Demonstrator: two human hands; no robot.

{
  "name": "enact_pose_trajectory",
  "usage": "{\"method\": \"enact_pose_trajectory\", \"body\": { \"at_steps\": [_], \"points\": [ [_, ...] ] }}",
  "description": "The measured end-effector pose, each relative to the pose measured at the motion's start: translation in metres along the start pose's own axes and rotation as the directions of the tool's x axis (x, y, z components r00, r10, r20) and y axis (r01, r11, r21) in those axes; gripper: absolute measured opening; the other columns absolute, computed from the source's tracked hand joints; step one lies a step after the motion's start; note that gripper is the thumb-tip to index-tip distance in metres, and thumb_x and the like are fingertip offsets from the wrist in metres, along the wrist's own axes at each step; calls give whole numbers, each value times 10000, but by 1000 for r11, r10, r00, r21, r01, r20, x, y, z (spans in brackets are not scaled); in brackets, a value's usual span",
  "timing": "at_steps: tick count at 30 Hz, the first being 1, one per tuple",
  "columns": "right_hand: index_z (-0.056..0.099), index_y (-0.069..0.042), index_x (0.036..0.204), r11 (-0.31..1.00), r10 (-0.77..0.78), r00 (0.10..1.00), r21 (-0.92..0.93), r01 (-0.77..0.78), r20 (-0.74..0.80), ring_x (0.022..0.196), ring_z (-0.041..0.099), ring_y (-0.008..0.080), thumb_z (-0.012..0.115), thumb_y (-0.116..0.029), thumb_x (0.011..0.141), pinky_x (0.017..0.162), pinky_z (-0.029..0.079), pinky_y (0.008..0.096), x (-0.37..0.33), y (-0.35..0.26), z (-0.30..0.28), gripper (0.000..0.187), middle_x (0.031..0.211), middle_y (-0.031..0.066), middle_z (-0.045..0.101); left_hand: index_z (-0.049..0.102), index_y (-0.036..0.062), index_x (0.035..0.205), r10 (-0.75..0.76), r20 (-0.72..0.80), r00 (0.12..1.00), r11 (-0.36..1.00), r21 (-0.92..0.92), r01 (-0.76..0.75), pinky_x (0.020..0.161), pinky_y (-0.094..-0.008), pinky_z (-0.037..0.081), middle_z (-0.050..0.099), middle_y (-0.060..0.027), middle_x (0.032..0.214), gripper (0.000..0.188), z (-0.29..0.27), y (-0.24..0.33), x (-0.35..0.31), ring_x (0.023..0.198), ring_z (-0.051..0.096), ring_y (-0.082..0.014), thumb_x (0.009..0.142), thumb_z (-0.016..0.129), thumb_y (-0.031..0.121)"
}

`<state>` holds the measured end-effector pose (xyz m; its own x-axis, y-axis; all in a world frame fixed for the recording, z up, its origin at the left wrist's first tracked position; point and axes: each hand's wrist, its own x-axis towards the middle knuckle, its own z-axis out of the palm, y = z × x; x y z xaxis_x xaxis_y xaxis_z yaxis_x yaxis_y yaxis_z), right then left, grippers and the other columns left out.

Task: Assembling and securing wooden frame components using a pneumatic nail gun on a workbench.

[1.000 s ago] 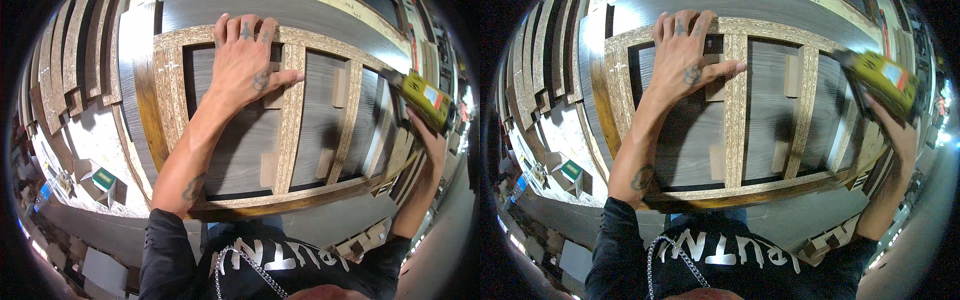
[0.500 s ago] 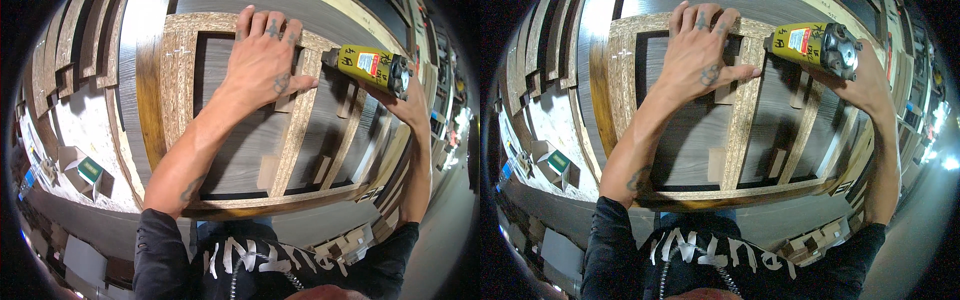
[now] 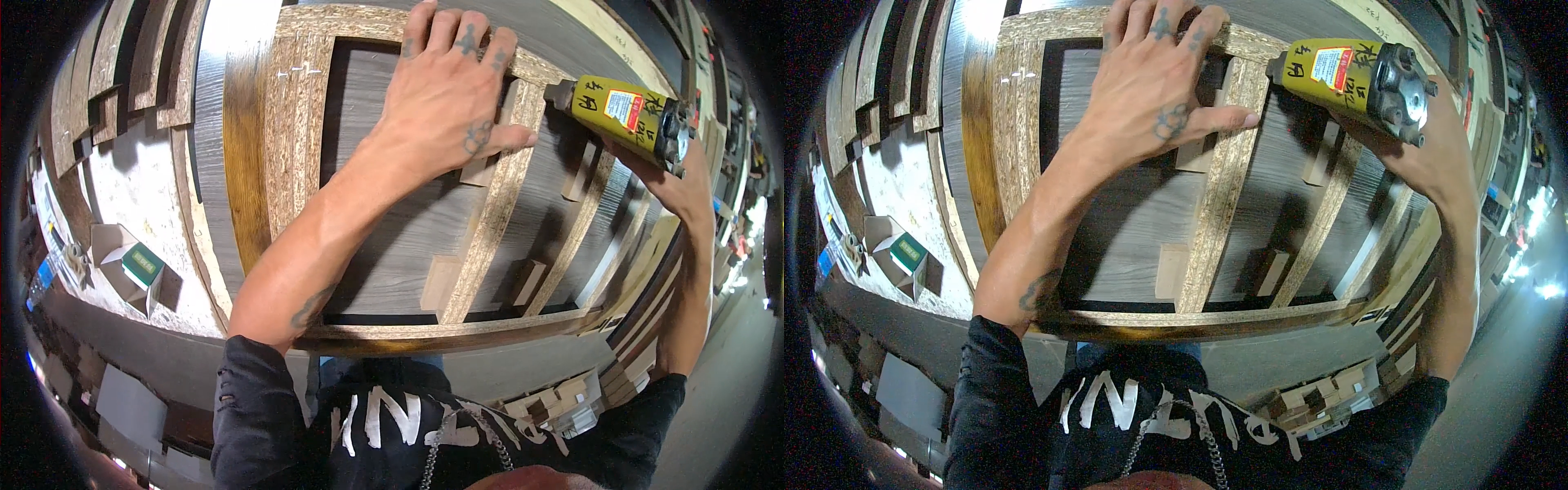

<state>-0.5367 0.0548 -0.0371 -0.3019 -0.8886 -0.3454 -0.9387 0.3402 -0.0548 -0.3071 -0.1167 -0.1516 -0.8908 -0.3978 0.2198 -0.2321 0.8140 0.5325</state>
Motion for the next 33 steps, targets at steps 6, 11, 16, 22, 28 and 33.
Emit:
{"method": "enact_pose_trajectory", "body": {
  "at_steps": [6, 11, 16, 22, 28, 33],
  "points": [
    [633, 9, 1178, 971, 152, 980, 165, -173, 128, 1022, 656, 307, 828, -370, 753, 931, 503, 411, 13, -44, -20, 602, 1062, 192, 677, 428, -71, 1309, 11, -6, 1000, 1000, 10, -11, 1137, -567, 192, 458, -235, 1189, 860, 1, -3, -2, 1194, 415, -375, 828, 639, 611],
    [681, -31, 1140, 979, -73, 997, 191, 73, -5, 978, 682, 301, 821, -355, 779, 890, 519, 398, 12, -41, -16, 504, 1052, 154, 706, 427, -78, 1306, 18, -11, 1000, 1000, -6, -18, 1134, -566, 198, 458, -237, 1180, 849, 0, -1, -2, 1182, 417, -375, 832, 644, 592],
    [715, -57, 1157, 977, -185, 982, 102, 187, -26, 880, 730, 212, 773, -347, 830, 788, 574, 339, 17, -35, -13, 441, 977, 121, 752, 429, -79, 1302, 18, -4, 1000, 1000, 4, -18, 1131, -562, 206, 458, -238, 1171, 845, 2, -1, -1, 1172, 420, -371, 826, 654, 582],
    [707, -80, 1150, 984, -19, 997, 177, 5, 79, 1011, 694, 282, 776, -297, 821, 895, 531, 398, 22, -60, -24, 400, 1072, 141, 725, 436, -81, 1292, 17, -29, 999, 1000, -17, -17, 1130, -553, 213, 461, -239, 1168, 841, 1, -4, -3, 1171, 421, -370, 820, 661, 577],
    [721, -82, 1131, 974, -94, 992, 215, 75, 79, 995, 701, 286, 786, -335, 817, 883, 532, 399, 28, -52, -21, 408, 1067, 123, 733, 448, -79, 1283, 10, -37, 999, 1000, 14, -10, 1141, -546, 206, 469, -240, 1182, 837, 5, -2, -1, 1203, 417, -371, 814, 666, 579],
    [713, -80, 1141, 988, -139, 990, 66, 140, -17, 1008, 697, 279, 800, -340, 805, 888, 526, 394, 29, -42, -21, 433, 1068, 129, 730, 454, -81, 1286, 8, -31, 999, 1000, 0, -8, 1148, -542, 198, 476, -237, 1185, 845, 5, -3, 0, 1238, 407, -368, 820, 656, 594]
  ]
}}
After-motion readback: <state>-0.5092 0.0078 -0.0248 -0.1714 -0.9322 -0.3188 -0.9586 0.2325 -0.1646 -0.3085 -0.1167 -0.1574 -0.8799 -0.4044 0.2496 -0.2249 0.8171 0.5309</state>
